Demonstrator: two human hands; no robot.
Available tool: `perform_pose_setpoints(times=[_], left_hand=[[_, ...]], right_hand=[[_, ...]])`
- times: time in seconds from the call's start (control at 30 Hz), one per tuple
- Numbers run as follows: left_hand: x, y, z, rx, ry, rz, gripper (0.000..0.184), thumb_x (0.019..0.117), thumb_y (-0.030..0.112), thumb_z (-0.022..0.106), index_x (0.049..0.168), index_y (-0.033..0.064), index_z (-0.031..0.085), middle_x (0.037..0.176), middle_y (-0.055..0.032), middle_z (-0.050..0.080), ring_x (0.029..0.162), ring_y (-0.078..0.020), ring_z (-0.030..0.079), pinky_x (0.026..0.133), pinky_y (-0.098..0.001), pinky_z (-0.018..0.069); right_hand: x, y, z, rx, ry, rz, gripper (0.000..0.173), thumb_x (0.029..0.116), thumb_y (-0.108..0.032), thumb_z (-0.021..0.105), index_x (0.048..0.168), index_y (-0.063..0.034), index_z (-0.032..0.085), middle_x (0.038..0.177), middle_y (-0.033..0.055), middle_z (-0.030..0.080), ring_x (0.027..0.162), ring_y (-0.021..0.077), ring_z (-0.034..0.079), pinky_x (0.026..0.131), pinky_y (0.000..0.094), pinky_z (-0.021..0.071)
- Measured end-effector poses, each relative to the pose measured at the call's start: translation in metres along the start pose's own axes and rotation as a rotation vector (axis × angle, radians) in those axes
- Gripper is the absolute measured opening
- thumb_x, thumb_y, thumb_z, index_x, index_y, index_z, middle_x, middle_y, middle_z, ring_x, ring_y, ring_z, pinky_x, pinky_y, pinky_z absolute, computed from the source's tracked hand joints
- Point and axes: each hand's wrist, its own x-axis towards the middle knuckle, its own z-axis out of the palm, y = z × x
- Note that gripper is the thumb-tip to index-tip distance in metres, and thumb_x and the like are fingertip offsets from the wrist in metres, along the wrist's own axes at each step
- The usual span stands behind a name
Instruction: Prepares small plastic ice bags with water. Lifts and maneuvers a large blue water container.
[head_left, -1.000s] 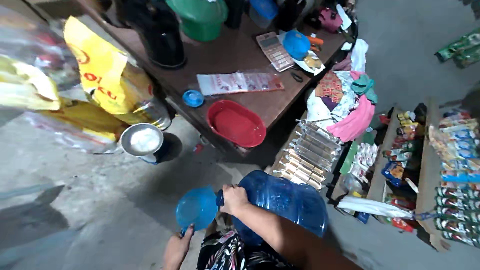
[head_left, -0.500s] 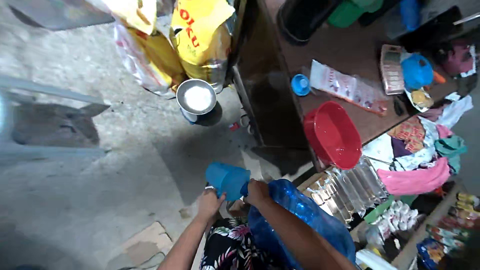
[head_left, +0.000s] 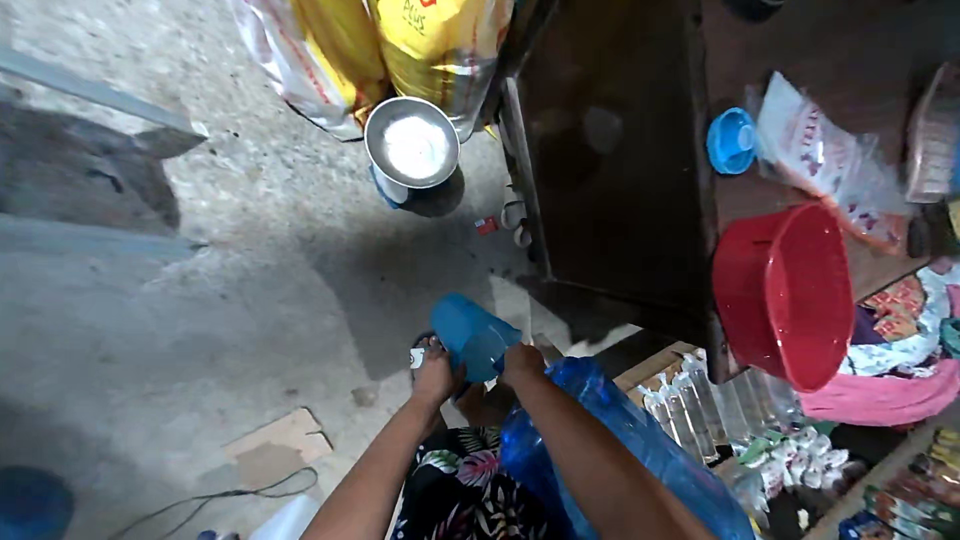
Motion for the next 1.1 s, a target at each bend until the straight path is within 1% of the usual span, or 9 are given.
perform_pose_setpoints(times=[0.07,0.2,0.33,0.43,0.5,0.67,0.77,0.9,1.1], left_hand=[[0.011,-0.002,0.006,-0.017,-0.013,0.004,0.053,0.1020,0.030,0.060,0.133,-0.0123,0.057,0.158,-0.0323,0.034,0.151,-0.0440,0.029,0.122,-0.0524,0.0262],[0.021,-0.005,0.010,-0.019,-0.010,0.011,0.053,0.1028,0.032,0.059,0.132,-0.0125,0.058,0.155,-0.0346,0.036,0.151,-0.0453,0.026,0.124,-0.0531,0.0224],[0.034,-0.020,0.019,0.025,-0.016,-0.006,0.055,0.1030,0.035,0.057,0.133,-0.0112,0.058,0.159,-0.0328,0.033,0.154,-0.0440,0.022,0.125,-0.0531,0.0183],[0.042,-0.030,0.024,0.048,-0.032,0.007,0.056,0.1040,0.036,0.055,0.133,-0.0115,0.058,0.158,-0.0327,0.034,0.155,-0.0431,0.019,0.126,-0.0524,0.0151],[0.047,-0.036,0.026,0.046,-0.041,0.019,0.055,0.1041,0.035,0.055,0.132,-0.0122,0.058,0.156,-0.0328,0.038,0.153,-0.0437,0.023,0.125,-0.0521,0.0173],[0.059,-0.041,0.026,-0.066,-0.071,0.014,0.052,0.1039,0.030,0.058,0.131,-0.0143,0.057,0.149,-0.0357,0.043,0.147,-0.0473,0.034,0.120,-0.0535,0.0293],[0.070,-0.046,0.030,-0.106,-0.095,0.010,0.052,0.1043,0.030,0.057,0.133,-0.0138,0.056,0.149,-0.0356,0.044,0.146,-0.0468,0.035,0.120,-0.0533,0.0298],[0.087,-0.053,0.032,-0.105,-0.106,0.031,0.052,0.1036,0.027,0.058,0.133,-0.0154,0.055,0.150,-0.0362,0.042,0.148,-0.0473,0.032,0.121,-0.0539,0.0268],[0.107,-0.061,0.042,-0.121,-0.143,0.059,0.051,0.1039,0.027,0.057,0.133,-0.0153,0.055,0.148,-0.0358,0.044,0.147,-0.0472,0.032,0.121,-0.0537,0.0277]], right_hand=[[0.004,-0.007,0.001,-0.005,-0.019,0.020,0.061,0.0879,-0.025,0.078,0.134,0.0092,0.056,0.142,0.0258,0.055,0.132,0.0389,0.054,0.105,0.0544,0.0476],[0.009,-0.016,0.003,0.002,-0.042,0.042,0.060,0.0903,-0.022,0.076,0.136,0.0105,0.054,0.144,0.0266,0.053,0.134,0.0396,0.053,0.107,0.0541,0.0459],[0.019,-0.025,0.006,-0.013,-0.063,0.060,0.061,0.0899,-0.022,0.076,0.136,0.0109,0.054,0.144,0.0267,0.053,0.134,0.0391,0.053,0.107,0.0533,0.0462],[0.030,-0.029,0.008,-0.017,-0.081,0.083,0.059,0.0921,-0.022,0.074,0.136,0.0107,0.054,0.144,0.0264,0.053,0.135,0.0383,0.053,0.107,0.0527,0.0462],[0.038,-0.031,0.010,-0.032,-0.091,0.094,0.061,0.0913,-0.024,0.075,0.137,0.0102,0.054,0.144,0.0254,0.053,0.135,0.0376,0.053,0.107,0.0524,0.0462],[0.056,-0.037,0.009,-0.095,-0.128,0.117,0.069,0.0876,-0.034,0.079,0.136,0.0099,0.054,0.145,0.0253,0.053,0.135,0.0367,0.053,0.106,0.0512,0.0468],[0.067,-0.039,0.011,-0.111,-0.145,0.123,0.075,0.0884,-0.038,0.078,0.138,0.0111,0.051,0.146,0.0269,0.051,0.136,0.0385,0.051,0.107,0.0528,0.0458],[0.084,-0.040,0.011,-0.153,-0.190,0.144,0.084,0.0896,-0.044,0.077,0.144,0.0111,0.045,0.150,0.0283,0.046,0.138,0.0397,0.049,0.108,0.0545,0.0443],[0.104,-0.039,0.010,-0.156,-0.200,0.194,0.095,0.0836,-0.048,0.082,0.147,0.0106,0.040,0.151,0.0285,0.044,0.139,0.0395,0.048,0.108,0.0541,0.0447]])
